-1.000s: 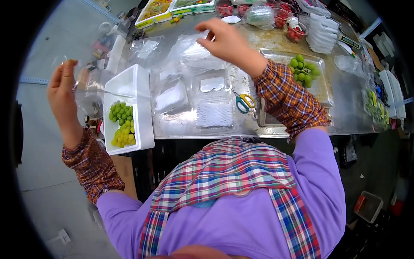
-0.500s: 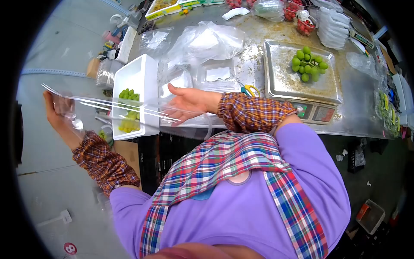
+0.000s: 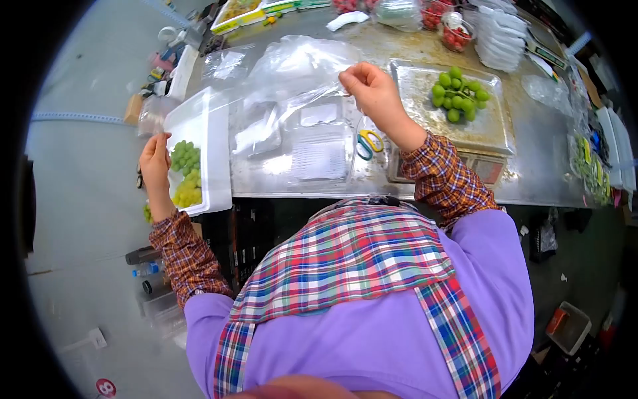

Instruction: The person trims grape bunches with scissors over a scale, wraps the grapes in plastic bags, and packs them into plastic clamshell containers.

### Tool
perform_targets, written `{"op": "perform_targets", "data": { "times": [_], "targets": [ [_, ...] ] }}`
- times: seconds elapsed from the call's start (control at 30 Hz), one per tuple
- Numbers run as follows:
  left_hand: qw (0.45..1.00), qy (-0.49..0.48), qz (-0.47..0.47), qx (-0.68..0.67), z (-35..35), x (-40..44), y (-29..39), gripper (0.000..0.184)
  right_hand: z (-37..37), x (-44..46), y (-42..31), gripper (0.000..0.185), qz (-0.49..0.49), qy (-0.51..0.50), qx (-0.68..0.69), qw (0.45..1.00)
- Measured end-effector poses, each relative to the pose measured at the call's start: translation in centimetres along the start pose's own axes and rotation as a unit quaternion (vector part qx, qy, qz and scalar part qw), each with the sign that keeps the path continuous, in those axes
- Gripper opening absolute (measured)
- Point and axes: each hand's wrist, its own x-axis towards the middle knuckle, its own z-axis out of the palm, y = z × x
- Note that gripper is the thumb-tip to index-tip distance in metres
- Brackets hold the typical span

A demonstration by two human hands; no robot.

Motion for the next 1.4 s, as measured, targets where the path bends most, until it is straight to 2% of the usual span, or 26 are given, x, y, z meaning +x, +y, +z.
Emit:
{"op": "perform_targets", "data": {
  "times": [0.17, 0.2, 0.3, 0.4, 0.43, 0.47, 0.53, 0.6, 0.63, 0.67, 0.7, 0.73, 0.77, 0.8, 0.87, 0.9, 0.97, 1.0, 1.07, 1.1, 1.13, 1.2, 1.23, 1.33, 1.37, 1.4],
  "targets": [
    [0.998, -0.016, 0.048, 0.023, 7.3, 2.3, 0.7, 0.024, -4.4, -2.0, -0.9, 0.02, -0.028, 0.087, -0.001, 0.996],
    [0.995, 0.02, 0.089, 0.049, 8.7, 3.0, 0.1, 0.023, -5.4, -2.7, -1.3, 0.02, -0.02, 0.088, 0.019, 0.996],
    [0.984, 0.017, 0.163, 0.063, 13.6, 2.8, 2.7, 0.022, -7.8, -4.5, -1.9, 0.018, -0.005, 0.115, 0.069, 0.991],
    [0.982, -0.088, 0.165, 0.042, 17.5, 2.9, 3.1, 0.021, -10.3, -6.4, -2.6, 0.018, -0.004, 0.168, 0.058, 0.984],
    [0.976, -0.094, 0.178, 0.083, 18.7, 2.7, 3.1, 0.02, -11.9, -7.1, -2.4, 0.018, -0.013, 0.171, 0.033, 0.985],
    [0.98, -0.129, 0.136, 0.073, 19.4, 2.7, 3.0, 0.022, -13.1, -8.0, -2.9, 0.018, 0.0, 0.206, 0.043, 0.978],
    [0.979, -0.192, 0.052, 0.053, 20.5, 2.7, 2.2, 0.033, -14.9, -9.9, -4.5, 0.019, 0.025, 0.269, 0.064, 0.961],
    [0.947, -0.126, 0.222, 0.193, 21.1, 2.5, 1.3, 0.063, -18.5, -13.2, -5.2, 0.019, -0.014, 0.292, 0.157, 0.943],
    [0.912, -0.09, 0.304, 0.26, 21.3, 2.6, 0.8, 0.079, -20.0, -14.8, -6.1, 0.023, -0.012, 0.343, 0.177, 0.922],
    [0.9, -0.116, 0.269, 0.323, 21.8, 2.6, -0.2, 0.093, -21.9, -16.7, -6.6, 0.026, -0.013, 0.393, 0.198, 0.898],
    [0.883, -0.142, 0.23, 0.384, 22.0, 2.7, -1.2, 0.107, -24.8, -19.7, -6.6, 0.031, -0.053, 0.347, 0.204, 0.914],
    [0.861, -0.166, 0.189, 0.442, 22.2, 2.8, -1.4, 0.121, -25.0, -21.0, -7.3, 0.033, -0.07, 0.39, 0.21, 0.894],
    [0.865, -0.197, 0.149, 0.437, 22.5, 2.8, -0.8, 0.13, -25.1, -22.3, -8.0, 0.036, -0.087, 0.432, 0.213, 0.872],
    [0.859, -0.183, 0.174, 0.445, 23.0, 3.4, -0.9, 0.131, -23.5, -22.6, -9.8, 0.036, -0.077, 0.556, 0.213, 0.8],
    [0.842, -0.16, 0.228, 0.462, 24.6, 5.2, -1.9, 0.133, -22.9, -24.4, -10.4, 0.029, -0.101, 0.594, 0.218, 0.768],
    [0.791, -0.071, 0.34, 0.504, 25.9, 5.7, -1.9, 0.101, -23.9, -25.8, -9.1, 0.025, -0.118, 0.559, 0.227, 0.789],
    [0.814, -0.166, 0.317, 0.457, 27.9, 9.8, -2.5, 0.066, -25.6, -28.7, -6.9, 0.02, -0.151, 0.492, 0.242, 0.823],
    [0.821, -0.213, 0.306, 0.432, 29.1, 12.5, -2.2, 0.05, -24.7, -29.3, -6.5, 0.017, -0.145, 0.506, 0.249, 0.813],
    [0.804, -0.203, 0.426, 0.362, 30.7, 18.6, -1.1, 0.023, -22.9, -29.7, -6.4, 0.014, -0.134, 0.532, 0.259, 0.795],
    [0.802, -0.159, 0.434, 0.377, 30.9, 22.3, 0.8, 0.022, -18.7, -27.4, -8.7, 0.011, -0.098, 0.656, 0.235, 0.71],
    [0.798, -0.118, 0.44, 0.394, 31.4, 25.6, 3.8, 0.021, -21.0, -28.5, -7.4, 0.014, -0.119, 0.565, 0.244, 0.78],
    [0.903, -0.187, 0.242, 0.301, 30.6, 28.6, 9.2, 0.021, -24.1, -33.8, -3.5, 0.023, -0.156, 0.364, 0.251, 0.883],
    [0.891, -0.211, 0.239, 0.324, 30.3, 30.6, 10.5, 0.021, -17.7, -31.1, -5.6, 0.038, -0.124, 0.576, 0.059, 0.806],
    [0.875, -0.248, 0.241, 0.338, 30.4, 31.6, 15.4, 0.02, -17.2, -32.7, -5.3, 0.045, -0.045, 0.623, 0.009, 0.781],
    [0.866, -0.25, 0.251, 0.352, 30.1, 32.0, 16.6, 0.021, -16.2, -31.7, -6.6, 0.046, -0.022, 0.669, 0.071, 0.739],
    [0.859, -0.246, 0.275, 0.355, 30.7, 33.2, 17.1, 0.022, -16.0, -31.9, -6.7, 0.052, -0.008, 0.657, 0.036, 0.753]
  ]
}}
